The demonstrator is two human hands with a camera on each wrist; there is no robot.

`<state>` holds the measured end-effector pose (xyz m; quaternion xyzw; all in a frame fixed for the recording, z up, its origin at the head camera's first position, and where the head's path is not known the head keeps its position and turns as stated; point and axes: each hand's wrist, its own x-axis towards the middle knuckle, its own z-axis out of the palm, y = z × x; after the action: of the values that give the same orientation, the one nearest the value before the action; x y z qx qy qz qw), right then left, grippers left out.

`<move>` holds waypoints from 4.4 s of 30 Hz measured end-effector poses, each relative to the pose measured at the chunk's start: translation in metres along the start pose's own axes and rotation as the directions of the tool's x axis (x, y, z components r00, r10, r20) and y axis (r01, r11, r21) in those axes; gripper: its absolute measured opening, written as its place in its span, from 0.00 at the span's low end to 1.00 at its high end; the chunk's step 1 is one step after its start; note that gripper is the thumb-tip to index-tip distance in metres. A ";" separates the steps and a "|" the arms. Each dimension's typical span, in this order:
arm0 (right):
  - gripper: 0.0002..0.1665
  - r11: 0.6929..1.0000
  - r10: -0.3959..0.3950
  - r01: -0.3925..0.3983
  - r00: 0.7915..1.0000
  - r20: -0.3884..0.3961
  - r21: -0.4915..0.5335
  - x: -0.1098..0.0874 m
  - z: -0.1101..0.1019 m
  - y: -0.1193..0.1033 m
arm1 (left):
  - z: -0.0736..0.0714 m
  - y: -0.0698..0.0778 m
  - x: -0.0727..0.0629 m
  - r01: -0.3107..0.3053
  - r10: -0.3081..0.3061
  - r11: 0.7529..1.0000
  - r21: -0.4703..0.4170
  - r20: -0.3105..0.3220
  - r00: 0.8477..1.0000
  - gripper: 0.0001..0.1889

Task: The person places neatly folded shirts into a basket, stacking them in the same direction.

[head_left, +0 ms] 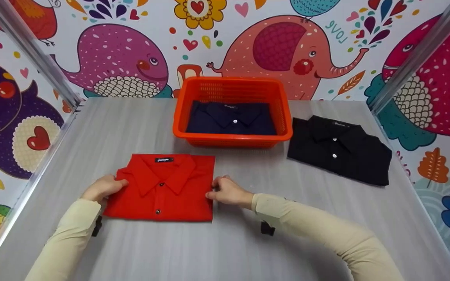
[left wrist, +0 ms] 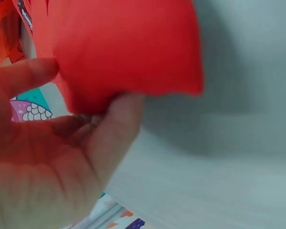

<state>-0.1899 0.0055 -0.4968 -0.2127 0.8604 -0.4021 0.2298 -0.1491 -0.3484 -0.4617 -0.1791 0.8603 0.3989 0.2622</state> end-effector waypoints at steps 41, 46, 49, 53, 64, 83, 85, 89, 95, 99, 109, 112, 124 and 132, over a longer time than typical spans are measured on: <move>0.32 0.972 -0.040 0.054 0.997 -0.066 0.229 -0.031 -0.015 0.032 | 0.036 0.012 0.005 -0.256 0.261 0.964 -0.069 0.082 0.962 0.32; 0.29 0.980 -0.070 0.078 0.996 -0.047 0.184 -0.036 -0.023 0.037 | 0.045 0.017 0.005 -0.302 0.307 0.949 -0.094 0.041 0.951 0.21; 0.28 0.981 -0.107 0.112 0.993 -0.038 0.155 -0.041 -0.028 0.040 | 0.048 0.020 0.006 -0.338 0.344 0.934 -0.114 0.042 0.938 0.17; 0.26 0.978 -0.153 0.159 0.987 -0.051 0.134 -0.047 -0.037 0.043 | 0.052 0.025 0.007 -0.369 0.382 0.914 -0.167 0.052 0.923 0.17; 0.25 0.976 -0.206 0.210 0.976 -0.066 0.059 -0.063 -0.065 0.056 | 0.064 0.041 0.005 -0.392 0.424 0.885 -0.253 0.086 0.902 0.10; 0.20 0.955 -0.285 0.296 0.941 -0.185 0.036 -0.090 -0.095 0.040 | 0.068 0.062 0.011 -0.521 0.556 0.813 -0.262 0.078 0.828 0.18; 0.20 0.950 -0.301 0.311 0.930 -0.210 0.016 -0.093 -0.099 0.032 | 0.069 0.064 0.011 -0.526 0.561 0.806 -0.271 0.069 0.825 0.19; 0.19 0.950 -0.306 0.313 0.921 -0.240 -0.010 -0.095 -0.106 0.028 | 0.069 0.071 0.012 -0.540 0.574 0.792 -0.284 0.048 0.817 0.20; 0.21 0.952 -0.295 0.305 0.914 -0.280 -0.009 -0.082 -0.109 0.053 | 0.069 0.082 0.015 -0.565 0.596 0.774 -0.286 0.028 0.802 0.21; 0.22 0.957 -0.274 0.290 0.914 -0.300 0.010 -0.075 -0.111 0.066 | 0.068 0.088 0.020 -0.583 0.612 0.762 -0.282 0.021 0.790 0.21; 0.24 0.938 -0.311 0.345 0.867 -0.389 0.019 -0.065 -0.120 0.062 | 0.061 0.101 0.026 -0.625 0.642 0.729 -0.280 -0.040 0.766 0.19; 0.24 0.937 -0.316 0.350 0.853 -0.415 0.006 -0.063 -0.124 0.060 | 0.060 0.106 0.027 -0.632 0.646 0.720 -0.288 -0.056 0.761 0.19; 0.26 0.967 -0.217 0.253 0.815 -0.537 -0.006 -0.050 -0.147 0.053 | 0.054 0.144 0.032 -0.688 0.675 0.689 -0.226 -0.143 0.723 0.18; 0.27 0.961 -0.207 0.275 0.794 -0.572 0.034 -0.040 -0.166 0.047 | 0.050 0.168 0.039 -0.689 0.667 0.689 -0.226 -0.176 0.724 0.19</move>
<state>-0.2600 0.1534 -0.4304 -0.1790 0.8306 -0.5219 -0.0755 -0.2513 -0.2099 -0.4124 0.1009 0.8109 0.5754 0.0343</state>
